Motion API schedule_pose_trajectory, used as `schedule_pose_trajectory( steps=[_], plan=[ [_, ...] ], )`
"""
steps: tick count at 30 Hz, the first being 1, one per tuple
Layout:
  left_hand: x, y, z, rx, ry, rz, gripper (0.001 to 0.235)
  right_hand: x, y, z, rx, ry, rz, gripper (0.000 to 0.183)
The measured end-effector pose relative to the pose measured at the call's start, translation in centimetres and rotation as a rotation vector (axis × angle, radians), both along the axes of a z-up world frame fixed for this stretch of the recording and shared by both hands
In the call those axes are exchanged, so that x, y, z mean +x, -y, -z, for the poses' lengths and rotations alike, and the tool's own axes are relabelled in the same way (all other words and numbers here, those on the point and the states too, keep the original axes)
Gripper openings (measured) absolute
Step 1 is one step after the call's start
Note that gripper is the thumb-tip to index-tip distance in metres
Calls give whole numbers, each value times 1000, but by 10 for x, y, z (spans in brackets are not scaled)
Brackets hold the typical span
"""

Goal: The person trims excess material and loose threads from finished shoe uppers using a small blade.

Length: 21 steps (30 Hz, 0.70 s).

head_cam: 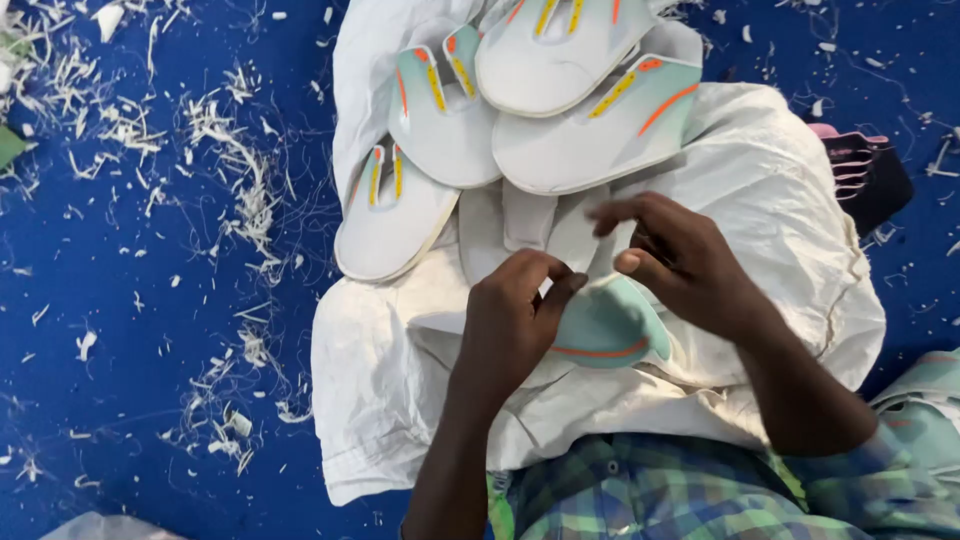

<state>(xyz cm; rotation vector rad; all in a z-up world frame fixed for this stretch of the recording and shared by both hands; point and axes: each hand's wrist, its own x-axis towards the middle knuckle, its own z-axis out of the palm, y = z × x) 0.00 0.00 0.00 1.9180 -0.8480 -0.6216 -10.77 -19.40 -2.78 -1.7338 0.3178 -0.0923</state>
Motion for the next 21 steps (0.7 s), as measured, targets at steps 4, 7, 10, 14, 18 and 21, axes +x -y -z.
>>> schedule_pose_trajectory(
  steps=[4,7,10,14,18,21],
  plan=[
    [5,-1,2,13,-10,-81,16,0,0,7,-71,220,-241,41],
    [7,1,5,-23,17,-75,14,-13,-2,34,-21,85,-333,40],
    [6,2,11,-39,1,-46,12,-11,-3,29,-48,126,-295,37],
    [5,-2,12,-53,1,-48,10,-8,-6,28,-19,47,-294,28],
    [5,-4,14,-76,-6,-42,11,-11,-8,35,-41,65,-270,24],
    [3,-2,15,-82,-47,-13,12,-8,-9,30,-5,146,-267,26]
  ],
)
